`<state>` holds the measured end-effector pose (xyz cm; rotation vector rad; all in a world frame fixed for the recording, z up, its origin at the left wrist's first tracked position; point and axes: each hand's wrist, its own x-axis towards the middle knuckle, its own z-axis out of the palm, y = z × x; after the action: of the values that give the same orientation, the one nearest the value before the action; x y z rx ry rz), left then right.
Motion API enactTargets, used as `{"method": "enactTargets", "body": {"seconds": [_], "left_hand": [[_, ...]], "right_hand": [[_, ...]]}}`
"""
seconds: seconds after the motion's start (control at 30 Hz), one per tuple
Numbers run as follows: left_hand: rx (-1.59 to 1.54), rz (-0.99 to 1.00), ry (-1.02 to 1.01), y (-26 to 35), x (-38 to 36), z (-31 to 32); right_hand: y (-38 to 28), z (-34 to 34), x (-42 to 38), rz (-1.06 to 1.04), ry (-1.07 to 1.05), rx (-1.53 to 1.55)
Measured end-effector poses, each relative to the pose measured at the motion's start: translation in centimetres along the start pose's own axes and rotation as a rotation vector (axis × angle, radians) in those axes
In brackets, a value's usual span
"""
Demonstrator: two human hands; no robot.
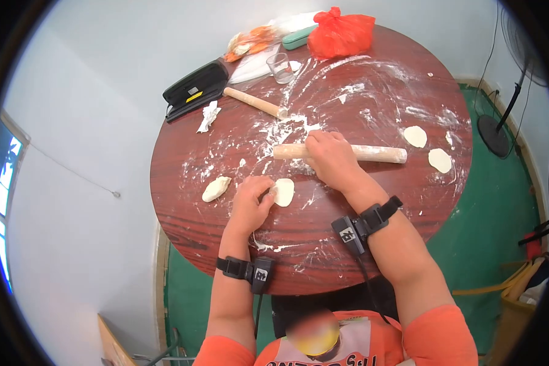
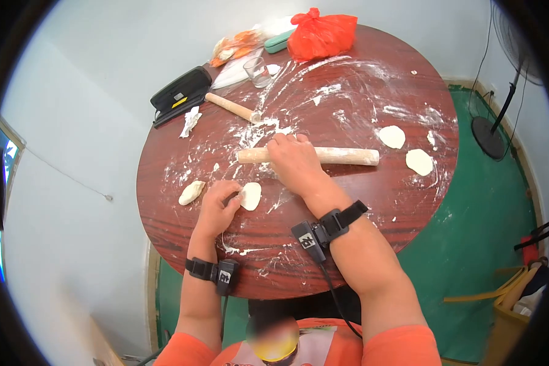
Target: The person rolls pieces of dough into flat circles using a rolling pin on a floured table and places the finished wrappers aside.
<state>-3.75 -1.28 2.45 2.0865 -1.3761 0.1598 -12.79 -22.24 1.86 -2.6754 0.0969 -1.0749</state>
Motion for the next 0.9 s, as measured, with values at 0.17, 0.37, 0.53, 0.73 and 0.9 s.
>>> {"method": "enactTargets", "body": {"seconds": [0.17, 0.37, 0.53, 0.73, 0.9], "left_hand": [[0.129, 0.014, -0.075, 2.9, -1.6, -0.2], [-0.085, 0.057, 0.01, 5.2, -3.3, -0.2], [0.109, 0.184, -0.111, 5.1, -2.7, 0.6], [0.377, 0.124, -0.057, 5.3, -2.4, 1.0], [0.27, 0.022, 0.091, 4.7, -3.2, 0.5]], "right_hand": [[-0.7, -0.1, -0.2, 0.011, 0.006, 0.037], [-1.2, -0.6, -0.1, 0.019, -0.037, 0.041], [-1.3, -0.6, 0.0, 0.025, -0.065, 0.049], [-1.3, -0.2, -0.2, 0.034, -0.069, 0.068], [-2.0, -1.1, -0.3, 0.04, -0.323, 0.083]]}}
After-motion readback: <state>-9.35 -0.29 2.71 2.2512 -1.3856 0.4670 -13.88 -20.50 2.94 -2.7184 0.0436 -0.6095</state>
